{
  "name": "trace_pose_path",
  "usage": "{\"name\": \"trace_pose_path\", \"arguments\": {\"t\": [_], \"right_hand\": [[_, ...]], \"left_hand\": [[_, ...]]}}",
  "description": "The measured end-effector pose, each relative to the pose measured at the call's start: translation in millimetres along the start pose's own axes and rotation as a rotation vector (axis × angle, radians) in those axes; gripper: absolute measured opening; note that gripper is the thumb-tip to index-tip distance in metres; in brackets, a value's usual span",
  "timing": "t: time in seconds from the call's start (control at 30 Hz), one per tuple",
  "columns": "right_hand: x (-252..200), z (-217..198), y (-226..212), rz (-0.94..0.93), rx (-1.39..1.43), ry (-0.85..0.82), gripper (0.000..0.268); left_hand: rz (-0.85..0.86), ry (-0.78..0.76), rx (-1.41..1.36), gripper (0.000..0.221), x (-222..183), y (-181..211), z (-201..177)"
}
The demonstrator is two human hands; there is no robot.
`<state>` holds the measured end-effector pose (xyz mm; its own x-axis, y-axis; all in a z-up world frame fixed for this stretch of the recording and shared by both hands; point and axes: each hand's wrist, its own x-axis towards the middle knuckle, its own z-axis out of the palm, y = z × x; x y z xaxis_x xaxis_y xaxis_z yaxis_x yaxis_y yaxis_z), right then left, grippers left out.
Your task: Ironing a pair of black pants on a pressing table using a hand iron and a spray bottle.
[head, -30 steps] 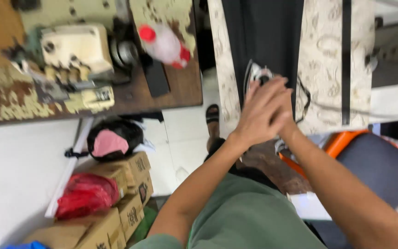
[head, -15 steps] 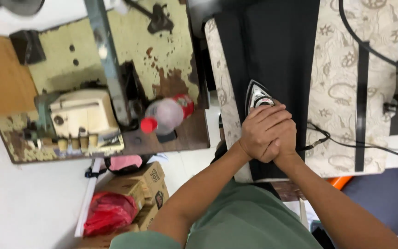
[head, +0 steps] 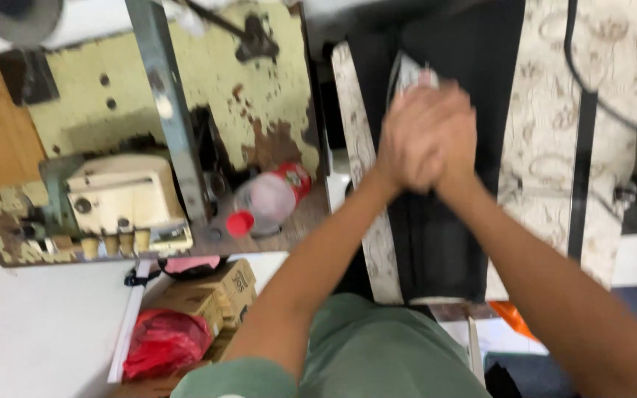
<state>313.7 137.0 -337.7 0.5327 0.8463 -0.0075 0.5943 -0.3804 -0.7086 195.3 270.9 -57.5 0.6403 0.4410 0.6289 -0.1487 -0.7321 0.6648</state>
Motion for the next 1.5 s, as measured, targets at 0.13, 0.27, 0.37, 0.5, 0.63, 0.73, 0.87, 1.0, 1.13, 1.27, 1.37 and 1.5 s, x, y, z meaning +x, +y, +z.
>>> {"name": "trace_pose_path", "arguments": {"t": [0.13, 0.27, 0.37, 0.5, 0.63, 0.73, 0.87, 1.0, 1.13, 1.27, 1.37, 1.5], "right_hand": [[62, 4, 4, -0.034, 0.103, -0.05, 0.05], [-6, -5, 4, 0.024, 0.074, -0.074, 0.048], [-136, -61, -20, 0.024, 0.059, -0.067, 0.046], [-318, -90, -93, 0.026, 0.03, -0.034, 0.043], [-416, -105, -133, 0.021, -0.002, 0.013, 0.04], [-406, -101, -135, 0.064, -0.006, 0.018, 0.038], [-387, -92, -143, 0.107, -0.003, 0.022, 0.036], [-375, -89, -148, 0.152, -0.004, 0.012, 0.033], [-365, -91, -155, 0.173, -0.008, 0.009, 0.03], [-358, -93, -163, 0.198, -0.012, 0.002, 0.028], [-350, -95, -169, 0.225, -0.024, -0.006, 0.026], [-337, -95, -183, 0.25, -0.043, -0.006, 0.023]], "left_hand": [[-0.002, -0.073, 0.036, 0.044, 12, -20, -1], [-0.034, 0.061, -0.026, 0.016, -17, 42, 2], [-0.042, 0.024, 0.128, 0.045, -120, 65, 39], [-0.067, 0.021, -0.047, 0.045, -204, 199, 29], [-0.136, -0.122, -0.016, 0.05, -230, 283, 12], [-0.097, -0.127, 0.024, 0.051, -235, 280, 15], [-0.041, -0.135, 0.054, 0.053, -229, 266, 14], [-0.03, -0.103, 0.063, 0.053, -221, 261, 14], [-0.028, -0.098, 0.053, 0.052, -216, 258, 12], [-0.037, -0.091, 0.049, 0.053, -218, 254, 15], [-0.021, -0.082, 0.038, 0.053, -213, 253, 13], [-0.025, -0.088, 0.03, 0.054, -205, 248, 11]]}}
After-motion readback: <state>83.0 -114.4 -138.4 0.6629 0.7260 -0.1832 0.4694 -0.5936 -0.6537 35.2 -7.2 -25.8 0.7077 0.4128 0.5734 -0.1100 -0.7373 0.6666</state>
